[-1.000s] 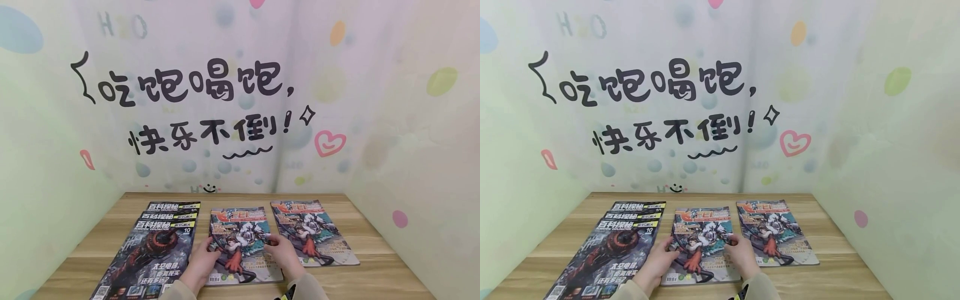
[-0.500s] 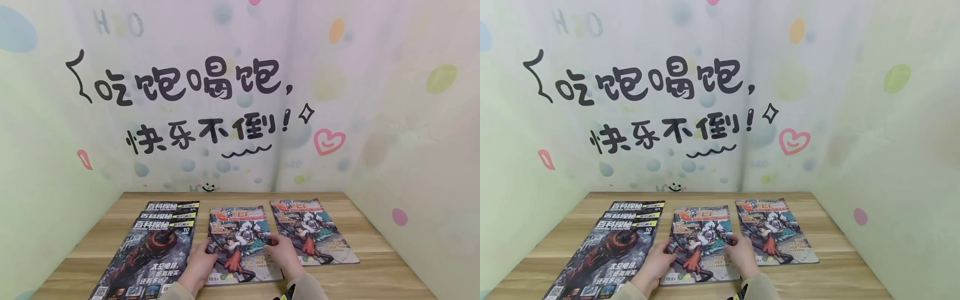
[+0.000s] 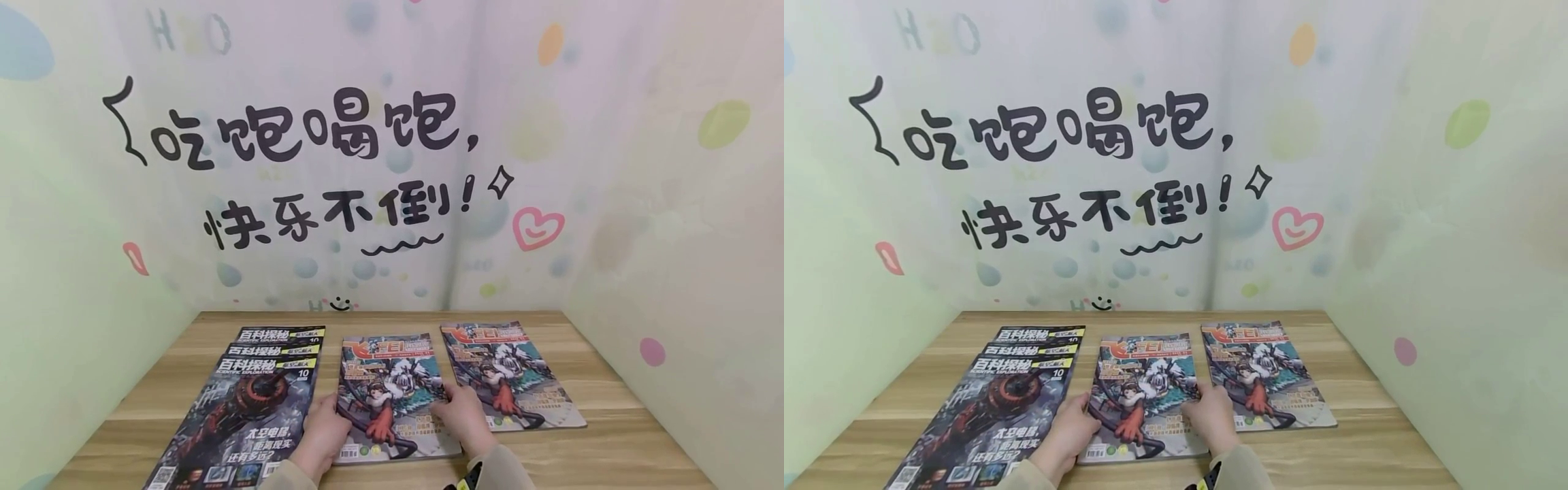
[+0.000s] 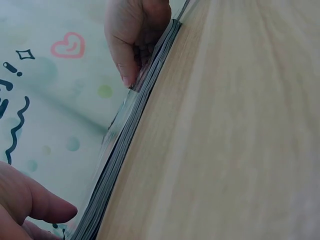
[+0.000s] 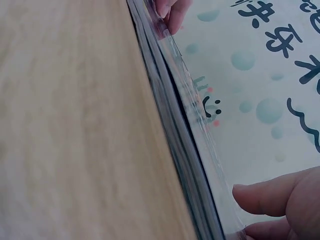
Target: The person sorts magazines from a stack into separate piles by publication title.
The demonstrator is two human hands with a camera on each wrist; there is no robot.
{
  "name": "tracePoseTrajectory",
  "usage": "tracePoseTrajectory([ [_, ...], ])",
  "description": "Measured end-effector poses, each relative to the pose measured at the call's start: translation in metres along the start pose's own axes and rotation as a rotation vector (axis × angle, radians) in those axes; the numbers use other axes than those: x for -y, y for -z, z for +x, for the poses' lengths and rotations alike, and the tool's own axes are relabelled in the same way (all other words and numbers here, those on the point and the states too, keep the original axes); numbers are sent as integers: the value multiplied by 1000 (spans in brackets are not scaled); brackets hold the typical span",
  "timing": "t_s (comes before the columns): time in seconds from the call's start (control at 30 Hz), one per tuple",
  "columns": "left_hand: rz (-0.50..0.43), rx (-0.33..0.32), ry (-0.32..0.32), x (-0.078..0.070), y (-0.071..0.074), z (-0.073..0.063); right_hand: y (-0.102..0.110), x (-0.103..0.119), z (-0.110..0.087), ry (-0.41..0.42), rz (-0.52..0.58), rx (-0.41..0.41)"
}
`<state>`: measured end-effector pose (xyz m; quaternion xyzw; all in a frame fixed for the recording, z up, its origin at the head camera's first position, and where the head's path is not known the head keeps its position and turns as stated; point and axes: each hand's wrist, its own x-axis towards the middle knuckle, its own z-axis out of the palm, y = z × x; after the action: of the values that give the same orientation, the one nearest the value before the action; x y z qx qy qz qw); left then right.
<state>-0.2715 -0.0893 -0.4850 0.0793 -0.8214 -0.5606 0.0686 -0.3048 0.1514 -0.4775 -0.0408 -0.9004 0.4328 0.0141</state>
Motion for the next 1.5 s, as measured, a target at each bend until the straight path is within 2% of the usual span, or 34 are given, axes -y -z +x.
tracePoseTrajectory([
  [0.27,21,15,26,-2,1,0,-2,-1,-1,-15,-43,-25],
  [0.5,-27,46,87,-4,1,2,-3,-1,-1,-32,28,-38],
  [0.67,-44,36,83,-4,1,4,-2,-1,0,-20,67,-45],
  [0.93,-70,106,72,-6,0,7,-4,-3,2,-10,81,-45],
  [1.03,-113,119,61,-6,-1,5,-4,-3,2,-10,78,-48],
  [1.2,-254,150,43,0,-3,4,-3,-2,1,-8,94,-38],
  [1.3,-336,175,59,3,-3,6,-2,-2,0,-11,117,-24],
  [1.5,-442,216,136,5,-2,12,0,-1,0,-26,138,-30],
])
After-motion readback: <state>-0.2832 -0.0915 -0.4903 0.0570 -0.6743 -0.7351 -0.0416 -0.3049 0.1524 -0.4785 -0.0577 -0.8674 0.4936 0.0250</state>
